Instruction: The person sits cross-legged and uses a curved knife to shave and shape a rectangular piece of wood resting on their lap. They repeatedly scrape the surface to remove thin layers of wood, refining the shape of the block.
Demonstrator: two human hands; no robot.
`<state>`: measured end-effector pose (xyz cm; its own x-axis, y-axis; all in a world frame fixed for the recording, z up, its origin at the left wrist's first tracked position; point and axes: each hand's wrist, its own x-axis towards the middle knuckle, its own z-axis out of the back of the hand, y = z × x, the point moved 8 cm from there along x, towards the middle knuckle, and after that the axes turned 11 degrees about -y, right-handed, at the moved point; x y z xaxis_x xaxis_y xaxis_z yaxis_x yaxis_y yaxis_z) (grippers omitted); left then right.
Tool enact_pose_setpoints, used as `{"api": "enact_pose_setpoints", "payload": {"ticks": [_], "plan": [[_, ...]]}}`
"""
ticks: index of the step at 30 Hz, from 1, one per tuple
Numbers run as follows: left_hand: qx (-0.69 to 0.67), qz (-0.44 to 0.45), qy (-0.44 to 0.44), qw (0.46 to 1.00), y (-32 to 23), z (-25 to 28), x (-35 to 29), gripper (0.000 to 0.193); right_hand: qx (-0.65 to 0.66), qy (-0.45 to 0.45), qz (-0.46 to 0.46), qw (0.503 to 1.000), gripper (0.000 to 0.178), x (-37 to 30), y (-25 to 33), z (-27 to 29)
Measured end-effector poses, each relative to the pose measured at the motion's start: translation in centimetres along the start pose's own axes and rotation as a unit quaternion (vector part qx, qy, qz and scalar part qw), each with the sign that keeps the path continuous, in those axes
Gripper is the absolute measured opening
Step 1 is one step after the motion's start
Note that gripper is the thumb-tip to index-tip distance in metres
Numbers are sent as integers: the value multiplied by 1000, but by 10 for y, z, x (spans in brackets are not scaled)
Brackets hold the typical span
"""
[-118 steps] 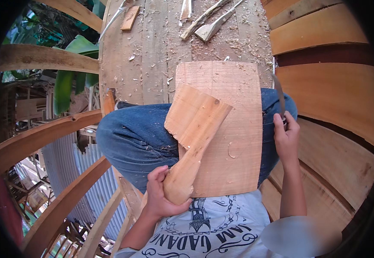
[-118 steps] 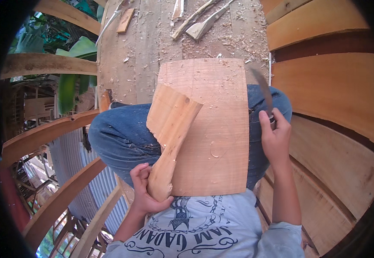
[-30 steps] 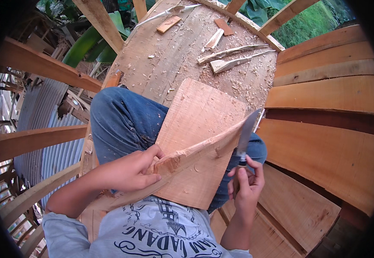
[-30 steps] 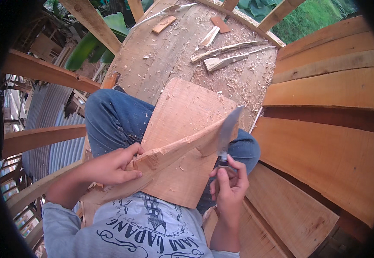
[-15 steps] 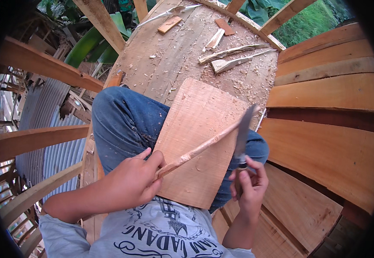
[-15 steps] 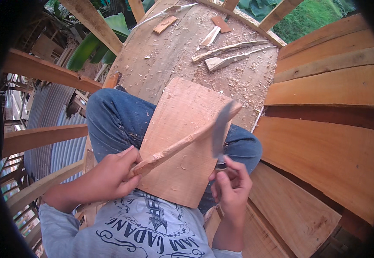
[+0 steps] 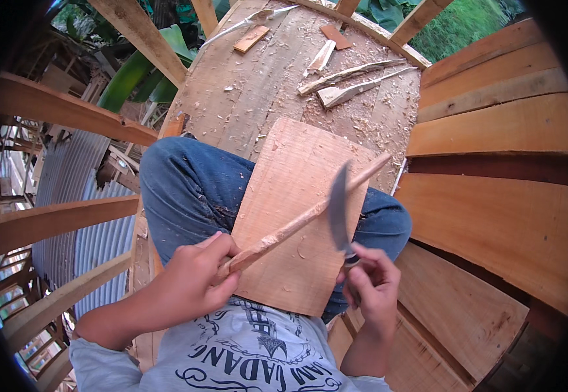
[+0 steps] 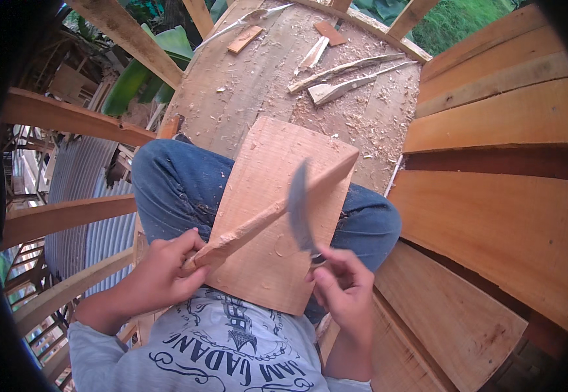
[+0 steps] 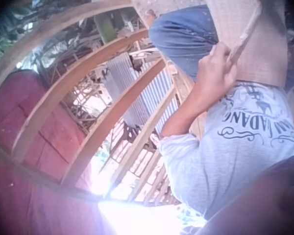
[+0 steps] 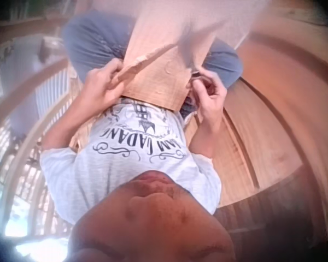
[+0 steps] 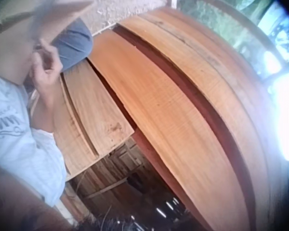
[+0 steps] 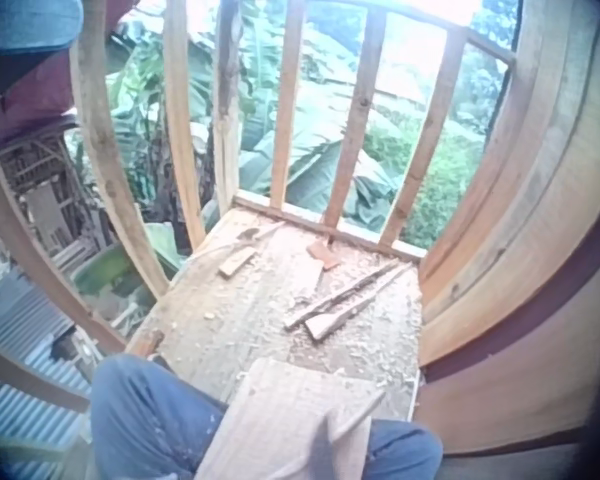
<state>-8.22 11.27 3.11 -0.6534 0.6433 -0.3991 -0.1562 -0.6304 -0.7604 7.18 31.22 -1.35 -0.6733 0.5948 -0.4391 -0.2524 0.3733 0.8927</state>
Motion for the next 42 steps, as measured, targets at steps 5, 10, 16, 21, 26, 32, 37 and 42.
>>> {"api": "enact_pose_setpoints", "payload": {"ticks": [5, 10, 16, 21, 26, 32, 37, 42], "plan": [[105, -116, -88, 984, -18, 24, 2, 22, -3, 87, -28, 996, 32, -3, 0, -17], [151, -119, -101, 976, -7, 32, -5, 26, -18, 64, -35, 997, 33, 1, -13, -28], [141, -31, -144, 979, 15, 26, -15, 21, -12, 59, -28, 998, 33, 4, -26, -32], [164, -47, -233, 957, 15, 23, -20, 16, -97, 79, 81, 989, 31, 6, -19, -32], [151, -17, -259, 954, 22, 18, -18, 15, 47, -65, 17, 997, 25, 17, -9, -13], [139, -38, -282, 949, 26, 16, -18, 23, -105, 26, 13, 994, 22, 9, -16, -30], [146, -48, -279, 948, 31, 14, -16, 25, -22, 21, -6, 1000, 23, -1, -33, -39], [157, -74, -294, 940, 26, 14, -19, 26, 40, 116, -59, 991, 26, 6, -34, -42]]}}
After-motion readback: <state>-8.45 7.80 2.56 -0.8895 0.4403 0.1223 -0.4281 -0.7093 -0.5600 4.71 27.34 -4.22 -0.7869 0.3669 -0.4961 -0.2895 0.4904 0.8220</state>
